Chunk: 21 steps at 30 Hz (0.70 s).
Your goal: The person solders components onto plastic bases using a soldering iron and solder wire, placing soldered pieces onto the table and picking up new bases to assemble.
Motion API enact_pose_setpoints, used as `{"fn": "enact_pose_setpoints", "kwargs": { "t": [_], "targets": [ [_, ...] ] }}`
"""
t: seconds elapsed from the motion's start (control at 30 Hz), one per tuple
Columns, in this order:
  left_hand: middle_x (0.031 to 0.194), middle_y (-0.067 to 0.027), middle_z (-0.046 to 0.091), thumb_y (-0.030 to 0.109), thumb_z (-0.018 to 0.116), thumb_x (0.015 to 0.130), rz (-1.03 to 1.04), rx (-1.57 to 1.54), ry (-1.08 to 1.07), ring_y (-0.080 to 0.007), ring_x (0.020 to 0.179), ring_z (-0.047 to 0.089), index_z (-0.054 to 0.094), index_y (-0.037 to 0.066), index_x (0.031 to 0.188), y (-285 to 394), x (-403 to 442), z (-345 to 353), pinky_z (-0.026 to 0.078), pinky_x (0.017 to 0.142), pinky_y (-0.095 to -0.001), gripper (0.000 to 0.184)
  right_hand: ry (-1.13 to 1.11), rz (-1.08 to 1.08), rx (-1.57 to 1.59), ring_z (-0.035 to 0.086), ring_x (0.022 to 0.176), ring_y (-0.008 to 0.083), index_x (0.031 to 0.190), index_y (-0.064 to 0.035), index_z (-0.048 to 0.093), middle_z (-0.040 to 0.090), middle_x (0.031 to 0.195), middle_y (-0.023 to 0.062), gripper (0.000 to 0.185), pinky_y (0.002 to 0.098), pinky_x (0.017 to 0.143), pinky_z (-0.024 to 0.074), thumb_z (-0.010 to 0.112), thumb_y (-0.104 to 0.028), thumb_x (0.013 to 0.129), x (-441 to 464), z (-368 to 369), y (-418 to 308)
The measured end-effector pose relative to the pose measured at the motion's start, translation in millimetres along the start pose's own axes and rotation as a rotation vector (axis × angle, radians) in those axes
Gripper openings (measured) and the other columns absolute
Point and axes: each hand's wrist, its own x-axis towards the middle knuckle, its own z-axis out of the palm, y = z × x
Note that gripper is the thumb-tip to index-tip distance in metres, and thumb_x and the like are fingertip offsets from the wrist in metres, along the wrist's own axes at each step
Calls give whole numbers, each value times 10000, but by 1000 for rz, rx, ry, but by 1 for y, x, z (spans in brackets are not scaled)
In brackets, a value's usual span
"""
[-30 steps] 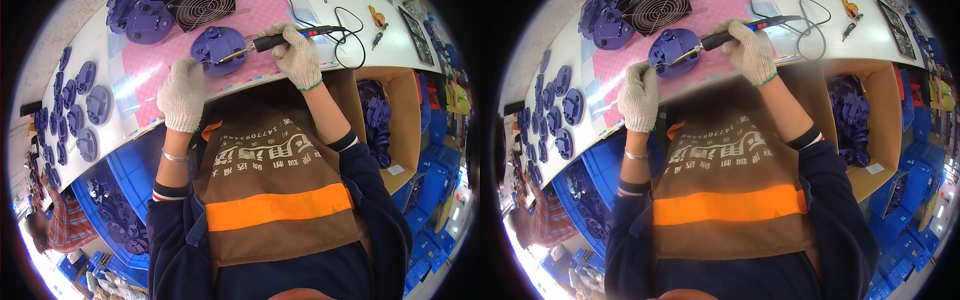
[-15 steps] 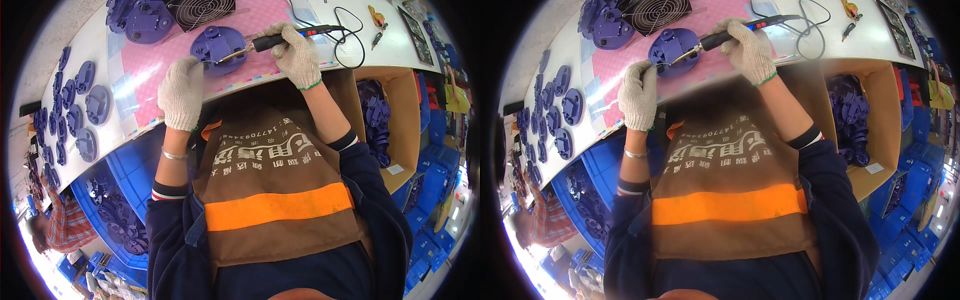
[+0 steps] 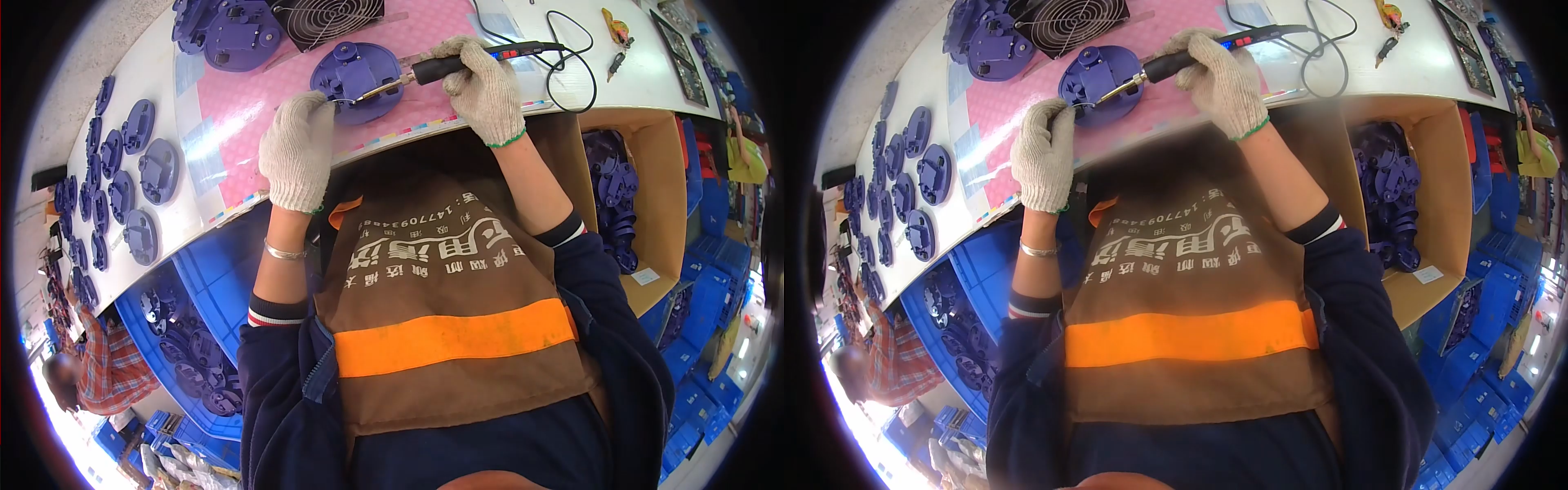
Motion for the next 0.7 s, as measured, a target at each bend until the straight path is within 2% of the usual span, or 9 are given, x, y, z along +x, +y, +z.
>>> {"fn": "enact_pose_setpoints", "kwargs": {
  "t": [0.07,0.2,0.23,0.27,0.37,0.53,0.7],
  "targets": [
    [941,-128,665,224,639,822,-25,-30,9,-310,865,641,668,68,953,-2,0,1,492,759,-381,206,2,15,8,658,839,251,986,37,609,660,914,139,184,269,569,510,596,-62,832,0,0,0],
    [946,-125,669,218,639,824,-39,-39,13,-307,866,644,668,63,957,-4,0,2,493,762,-376,207,23,87,57,666,851,234,941,31,581,666,945,105,286,260,710,526,553,122,670,-2,1,-4],
    [946,-125,669,218,639,824,-41,-43,15,-307,867,645,668,62,958,-4,0,2,493,763,-375,207,25,85,67,667,854,233,942,32,580,664,947,107,290,259,710,526,554,123,668,-2,1,-4],
    [947,-124,670,217,639,825,-44,-47,17,-306,868,645,668,61,958,-4,0,2,493,764,-373,207,14,88,83,664,853,226,945,34,579,662,952,108,285,256,705,524,551,123,675,-2,1,-4],
    [889,-107,662,139,617,872,-11,-45,20,-177,790,629,639,12,989,-2,-1,0,485,744,-302,175,-22,94,108,649,842,194,958,45,574,651,973,110,247,240,679,512,533,115,725,-3,1,-6],
    [885,-107,662,141,618,871,-12,-43,24,-175,791,630,640,13,991,-2,-1,1,486,743,-301,177,-20,40,-34,597,826,132,977,69,564,624,1002,109,153,208,619,470,470,70,856,-5,5,-7],
    [881,-106,662,140,618,869,-13,-43,24,-175,788,631,641,16,987,-2,-1,1,487,739,-300,173,-16,57,-50,595,826,127,978,69,563,623,985,104,159,203,611,462,464,76,854,-5,6,-8]
  ]
}}
